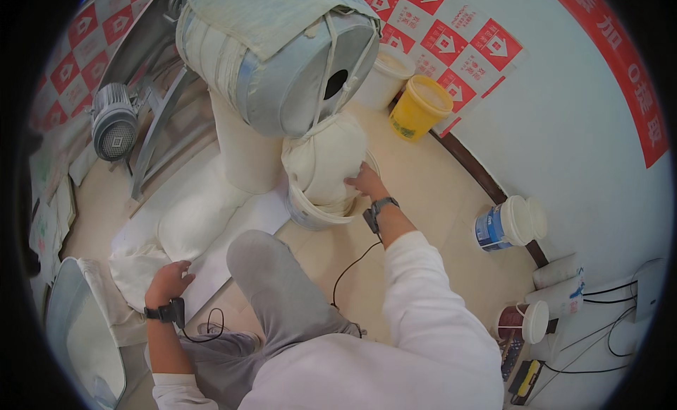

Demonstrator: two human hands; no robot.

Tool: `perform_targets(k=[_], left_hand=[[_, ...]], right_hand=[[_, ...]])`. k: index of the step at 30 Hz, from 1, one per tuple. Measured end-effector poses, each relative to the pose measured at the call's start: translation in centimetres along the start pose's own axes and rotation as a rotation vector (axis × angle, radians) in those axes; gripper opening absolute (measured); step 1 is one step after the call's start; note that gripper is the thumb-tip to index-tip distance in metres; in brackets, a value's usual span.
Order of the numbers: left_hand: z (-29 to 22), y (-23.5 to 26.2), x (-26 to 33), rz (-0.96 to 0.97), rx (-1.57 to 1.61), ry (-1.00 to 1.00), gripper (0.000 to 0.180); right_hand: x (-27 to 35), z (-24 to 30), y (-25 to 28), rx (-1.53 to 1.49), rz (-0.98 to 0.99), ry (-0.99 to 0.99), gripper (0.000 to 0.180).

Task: The person sits on the floor and adjusts a cloth bag over a bucket beneath a grain mill. They then stand, stir grains in a metal bowl, and later sweep the floor with a broom and dustpan. Finally, they pour grains from a bucket into the bowl.

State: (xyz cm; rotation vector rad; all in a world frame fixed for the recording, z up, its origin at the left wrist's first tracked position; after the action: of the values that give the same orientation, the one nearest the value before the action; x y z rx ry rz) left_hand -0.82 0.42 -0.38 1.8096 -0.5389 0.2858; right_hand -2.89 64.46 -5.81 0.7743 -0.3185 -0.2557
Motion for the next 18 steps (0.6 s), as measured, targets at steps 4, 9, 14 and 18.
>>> perform_targets(k=[4, 9, 14, 18], left_hand=[[-1.0, 0.0, -0.7, -0.015, 0.025, 0.003, 0.044], [-0.6, 0.1, 0.1, 0.018, 0.009, 0.038, 0.043], [-1.5, 0.0, -1.0, 0.022, 0.002, 0.019, 0.043], [-1.9, -0.6, -2.2, 0.041, -0.006, -0.007, 0.042]], right_hand=[[-4.3, -0.2, 0.0, -0.266, -0.103, 0.006, 0.033], [-3.5, 1.4, -0.3, -0.531, -0.293, 0.086, 0.027], [-2.9, 1.2, 0.6, -0.648, -0.371, 0.210, 0.027], [-1.7, -0.4, 1.3, -0.462, -0.104, 0.171, 0.024]])
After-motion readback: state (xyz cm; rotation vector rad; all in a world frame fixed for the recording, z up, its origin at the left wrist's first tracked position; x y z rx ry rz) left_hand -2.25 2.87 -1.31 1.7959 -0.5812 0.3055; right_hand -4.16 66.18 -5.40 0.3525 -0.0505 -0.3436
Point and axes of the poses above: each hand's wrist, its own x-axis away from the middle knuckle, its own y-axis out of the back of the hand, z = x × y, the point moved 1 cm from there along -x, towards the middle knuckle, and after that the axes turned 13 degrees about y, right-handed, at the moved point
